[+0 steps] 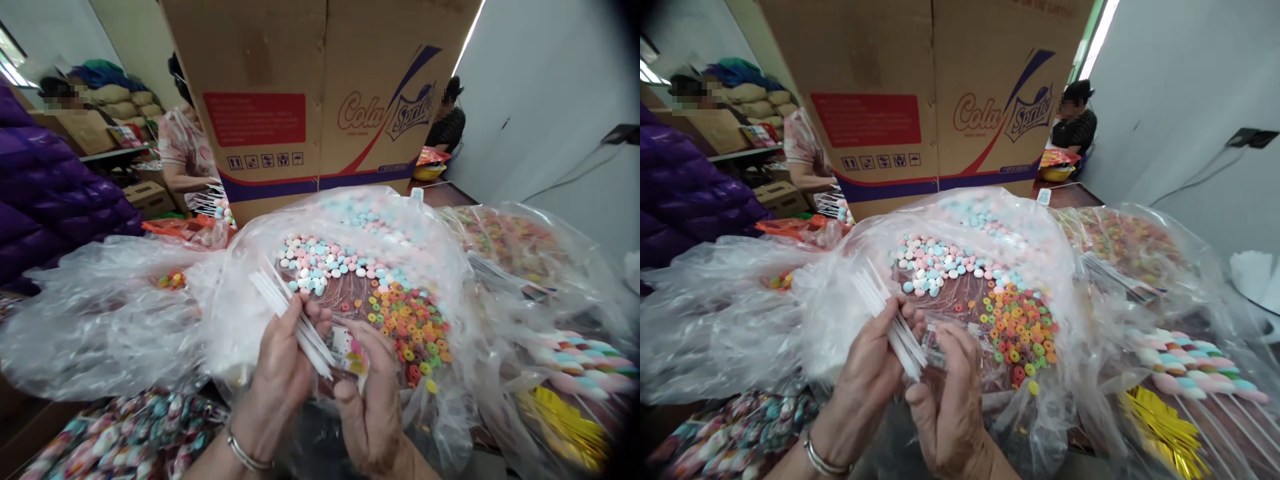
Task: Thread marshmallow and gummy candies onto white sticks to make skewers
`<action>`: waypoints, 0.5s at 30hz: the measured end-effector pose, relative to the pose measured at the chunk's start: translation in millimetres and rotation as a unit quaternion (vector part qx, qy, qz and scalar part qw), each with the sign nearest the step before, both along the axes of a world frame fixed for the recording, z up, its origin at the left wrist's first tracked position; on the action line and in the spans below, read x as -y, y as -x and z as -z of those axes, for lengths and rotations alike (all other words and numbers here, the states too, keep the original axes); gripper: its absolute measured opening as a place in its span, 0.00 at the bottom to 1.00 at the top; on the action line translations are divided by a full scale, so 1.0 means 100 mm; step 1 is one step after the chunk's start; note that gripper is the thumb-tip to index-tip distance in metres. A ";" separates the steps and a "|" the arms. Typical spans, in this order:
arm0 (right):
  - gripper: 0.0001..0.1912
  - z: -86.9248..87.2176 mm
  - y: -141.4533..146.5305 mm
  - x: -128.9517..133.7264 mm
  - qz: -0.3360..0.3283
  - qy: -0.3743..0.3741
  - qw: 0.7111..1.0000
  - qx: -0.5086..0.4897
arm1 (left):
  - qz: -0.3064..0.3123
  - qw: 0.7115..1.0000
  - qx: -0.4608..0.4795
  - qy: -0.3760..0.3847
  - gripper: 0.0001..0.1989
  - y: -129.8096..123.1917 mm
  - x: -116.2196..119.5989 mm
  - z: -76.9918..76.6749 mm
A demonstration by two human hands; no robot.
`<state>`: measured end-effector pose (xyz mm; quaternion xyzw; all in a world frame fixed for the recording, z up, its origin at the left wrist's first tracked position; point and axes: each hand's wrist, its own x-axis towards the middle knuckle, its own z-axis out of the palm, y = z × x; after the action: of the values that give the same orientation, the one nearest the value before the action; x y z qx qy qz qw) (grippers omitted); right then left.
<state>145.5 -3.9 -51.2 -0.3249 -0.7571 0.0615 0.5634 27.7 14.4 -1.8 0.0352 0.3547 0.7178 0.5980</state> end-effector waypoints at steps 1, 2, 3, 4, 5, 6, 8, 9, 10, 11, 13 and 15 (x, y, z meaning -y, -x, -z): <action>0.26 0.00 0.02 -0.02 -0.002 -0.022 1.000 0.000 | 0.018 1.000 0.013 -0.006 0.08 -0.09 0.03 0.02; 0.26 0.02 0.05 -0.04 0.000 -0.035 0.999 0.001 | 0.045 0.999 0.016 -0.011 0.09 -0.17 0.06 0.05; 0.26 0.05 0.06 -0.06 0.009 -0.037 0.999 0.002 | 0.065 0.998 0.011 -0.012 0.10 -0.24 0.09 0.08; 0.26 0.09 0.08 -0.07 0.024 -0.032 0.999 0.004 | 0.074 0.997 0.001 -0.018 0.12 -0.29 0.11 0.11; 0.26 0.13 0.08 -0.08 0.040 -0.023 0.999 0.006 | 0.084 0.996 -0.012 -0.027 0.14 -0.32 0.14 0.13; 0.26 0.16 0.07 -0.10 0.052 -0.010 0.999 0.009 | 0.089 0.995 -0.025 -0.032 0.15 -0.34 0.15 0.16; 0.25 0.19 0.02 -0.13 0.053 0.025 0.998 0.016 | 0.097 0.994 -0.044 -0.029 0.17 -0.31 0.17 0.21; 0.23 0.17 -0.02 -0.16 0.043 0.051 0.998 0.019 | 0.098 0.994 -0.047 -0.018 0.18 -0.28 0.17 0.24; 0.21 0.13 -0.06 -0.22 0.029 0.084 0.996 0.024 | 0.096 0.994 -0.050 -0.005 0.19 -0.25 0.16 0.27; 0.19 0.07 -0.11 -0.29 0.018 0.122 0.992 0.035 | 0.092 0.994 -0.053 0.007 0.20 -0.21 0.16 0.30; 0.14 -0.08 -0.16 -0.52 0.007 0.191 0.978 0.080 | 0.072 0.995 -0.070 0.022 0.21 -0.13 0.15 0.38; 0.13 -0.22 -0.12 -0.82 0.008 0.226 0.962 0.156 | 0.053 0.994 -0.095 0.028 0.21 -0.07 0.15 0.46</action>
<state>157.3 78.3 -29.5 -0.4550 -0.7994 0.1750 0.3511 34.2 -0.4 -47.3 0.1048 0.4277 0.6684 0.5994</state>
